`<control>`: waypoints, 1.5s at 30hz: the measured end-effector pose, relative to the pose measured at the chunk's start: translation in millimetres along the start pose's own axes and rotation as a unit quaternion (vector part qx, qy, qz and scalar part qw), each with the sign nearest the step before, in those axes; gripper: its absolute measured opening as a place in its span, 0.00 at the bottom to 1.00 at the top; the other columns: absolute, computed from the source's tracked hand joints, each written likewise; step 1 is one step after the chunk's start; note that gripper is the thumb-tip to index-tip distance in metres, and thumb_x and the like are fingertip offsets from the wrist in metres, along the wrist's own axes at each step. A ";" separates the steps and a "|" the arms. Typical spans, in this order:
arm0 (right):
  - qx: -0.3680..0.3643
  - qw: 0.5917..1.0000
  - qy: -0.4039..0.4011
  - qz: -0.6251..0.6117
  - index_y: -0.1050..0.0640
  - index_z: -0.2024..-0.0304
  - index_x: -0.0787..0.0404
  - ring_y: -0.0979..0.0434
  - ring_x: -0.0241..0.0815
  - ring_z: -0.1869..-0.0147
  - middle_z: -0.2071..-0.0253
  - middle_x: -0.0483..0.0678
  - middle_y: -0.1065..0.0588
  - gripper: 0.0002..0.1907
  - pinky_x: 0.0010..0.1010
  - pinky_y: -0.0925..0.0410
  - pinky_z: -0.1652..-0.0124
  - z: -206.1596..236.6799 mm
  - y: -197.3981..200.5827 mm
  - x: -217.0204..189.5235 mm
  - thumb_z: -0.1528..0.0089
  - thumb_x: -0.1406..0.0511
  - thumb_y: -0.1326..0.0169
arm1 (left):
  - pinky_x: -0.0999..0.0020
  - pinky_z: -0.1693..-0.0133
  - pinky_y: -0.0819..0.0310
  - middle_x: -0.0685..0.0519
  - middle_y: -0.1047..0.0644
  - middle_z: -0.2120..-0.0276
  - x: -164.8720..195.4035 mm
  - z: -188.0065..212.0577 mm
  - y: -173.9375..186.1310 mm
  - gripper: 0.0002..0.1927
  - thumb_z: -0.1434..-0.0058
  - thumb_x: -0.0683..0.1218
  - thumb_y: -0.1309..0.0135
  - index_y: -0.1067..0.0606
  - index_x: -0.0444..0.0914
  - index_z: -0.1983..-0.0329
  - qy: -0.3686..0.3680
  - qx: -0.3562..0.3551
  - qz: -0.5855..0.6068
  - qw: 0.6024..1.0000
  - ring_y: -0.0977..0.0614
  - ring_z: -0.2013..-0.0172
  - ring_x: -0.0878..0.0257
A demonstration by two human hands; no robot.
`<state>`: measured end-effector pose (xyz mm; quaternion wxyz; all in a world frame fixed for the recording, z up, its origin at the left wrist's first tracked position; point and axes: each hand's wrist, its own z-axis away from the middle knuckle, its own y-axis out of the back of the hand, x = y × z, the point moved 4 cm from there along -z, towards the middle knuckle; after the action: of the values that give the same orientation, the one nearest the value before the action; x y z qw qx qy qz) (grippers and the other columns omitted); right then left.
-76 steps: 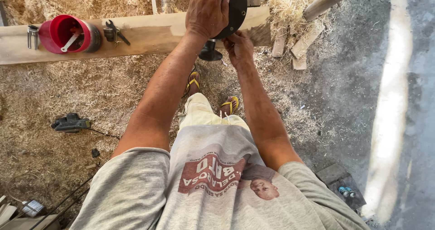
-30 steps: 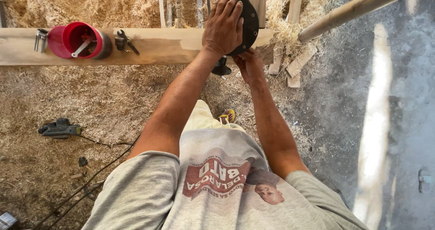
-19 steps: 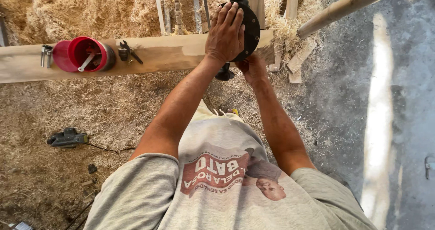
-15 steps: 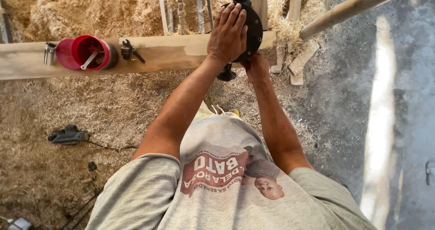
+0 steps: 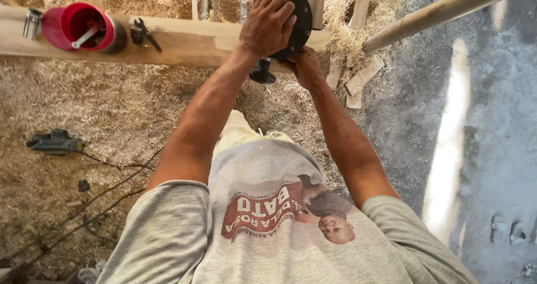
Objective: The person fits a router bit into the collet of a wood router, tightening it by hand, then sets the router base on a wooden beam and holds it in place on the beam. At the end the person lifts the router off the beam.
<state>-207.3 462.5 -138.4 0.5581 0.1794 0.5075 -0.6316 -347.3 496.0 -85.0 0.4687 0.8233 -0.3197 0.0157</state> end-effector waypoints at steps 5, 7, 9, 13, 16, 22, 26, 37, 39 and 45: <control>-0.038 0.997 0.027 0.053 0.20 0.57 0.65 0.15 0.41 0.60 0.60 0.52 0.18 0.07 0.31 0.19 0.56 -1.1 1.2 2.2 0.35 0.75 0.46 | 0.58 0.46 0.25 0.47 0.22 0.52 4.5 27.4 24.9 0.10 0.24 0.46 0.50 0.25 0.34 0.48 0.088 0.181 0.043 0.979 0.22 0.50 0.55; -0.057 0.984 0.071 0.150 0.19 0.57 0.64 0.15 0.39 0.60 0.61 0.51 0.17 0.07 0.31 0.20 0.56 -0.2 3.3 -1.6 0.34 0.74 0.46 | 0.63 0.58 0.22 0.50 0.23 0.64 23.2 64.7 33.4 0.06 0.27 0.45 0.49 0.24 0.38 0.55 0.180 0.242 0.046 0.952 0.21 0.62 0.59; -0.055 0.942 0.118 0.310 0.18 0.56 0.64 0.16 0.36 0.61 0.61 0.49 0.17 0.06 0.29 0.19 0.57 0.8 6.5 -8.1 0.33 0.72 0.46 | 0.62 0.76 0.28 0.52 0.23 0.73 50.8 112.1 21.3 0.07 0.30 0.45 0.50 0.23 0.38 0.60 0.349 0.124 0.144 0.918 0.24 0.78 0.63; -0.075 0.872 0.247 0.415 0.19 0.54 0.66 0.16 0.35 0.58 0.61 0.49 0.17 0.07 0.29 0.22 0.58 9.7 2.5 -24.1 0.34 0.73 0.44 | 0.55 0.67 0.23 0.46 0.21 0.72 93.9 144.6 -12.7 0.11 0.28 0.47 0.52 0.21 0.38 0.57 0.389 0.008 0.171 0.905 0.20 0.74 0.57; -0.120 0.854 0.264 0.432 0.18 0.54 0.66 0.16 0.34 0.58 0.61 0.48 0.17 0.07 0.28 0.23 0.58 8.9 -0.2 -26.8 0.34 0.72 0.43 | 0.49 0.64 0.24 0.40 0.20 0.71 97.8 141.0 -35.0 0.18 0.31 0.50 0.53 0.23 0.36 0.45 0.469 0.019 0.172 0.866 0.18 0.70 0.49; -0.138 0.835 0.262 0.463 0.16 0.56 0.66 0.18 0.33 0.63 0.66 0.47 0.16 0.07 0.28 0.24 0.62 -4.3 4.2 -28.8 0.36 0.69 0.38 | 0.53 0.60 0.25 0.40 0.19 0.65 88.7 107.4 -68.9 0.26 0.31 0.57 0.59 0.25 0.38 0.39 0.601 0.165 0.290 0.726 0.17 0.65 0.49; -0.186 0.889 0.211 0.361 0.16 0.55 0.63 0.17 0.31 0.64 0.64 0.44 0.16 0.08 0.27 0.22 0.61 -9.3 0.2 -29.0 0.35 0.68 0.40 | 0.60 0.50 0.24 0.45 0.16 0.56 89.1 96.2 -82.6 0.26 0.31 0.59 0.54 0.21 0.36 0.43 0.638 0.321 0.345 0.609 0.16 0.55 0.54; -0.245 0.915 0.168 0.272 0.15 0.54 0.65 0.19 0.31 0.60 0.62 0.46 0.16 0.08 0.25 0.25 0.58 -2.4 -10.9 -38.5 0.35 0.70 0.39 | 0.62 0.55 0.23 0.49 0.14 0.63 92.4 90.5 -71.3 0.21 0.38 0.61 0.43 0.15 0.42 0.54 0.712 0.365 0.213 0.561 0.14 0.61 0.57; -0.262 0.947 0.098 0.156 0.15 0.54 0.66 0.19 0.33 0.61 0.62 0.46 0.17 0.09 0.25 0.25 0.58 -4.7 -10.3 -34.6 0.36 0.71 0.40 | 0.62 0.59 0.21 0.51 0.13 0.67 92.8 86.9 -64.4 0.20 0.39 0.60 0.42 0.15 0.41 0.57 0.671 0.410 0.173 0.593 0.12 0.65 0.58; -0.278 0.954 0.023 0.110 0.17 0.52 0.66 0.21 0.30 0.62 0.62 0.43 0.18 0.09 0.22 0.26 0.61 -7.1 -4.9 -29.3 0.32 0.68 0.43 | 0.63 0.62 0.22 0.50 0.14 0.70 90.9 91.0 -71.0 0.16 0.38 0.56 0.42 0.14 0.41 0.59 0.698 0.375 0.123 0.597 0.14 0.69 0.60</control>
<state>-205.0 483.1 -116.0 0.6401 0.0865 0.6528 -0.3958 -261.5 403.6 -160.4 0.1921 0.6172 0.0413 0.7619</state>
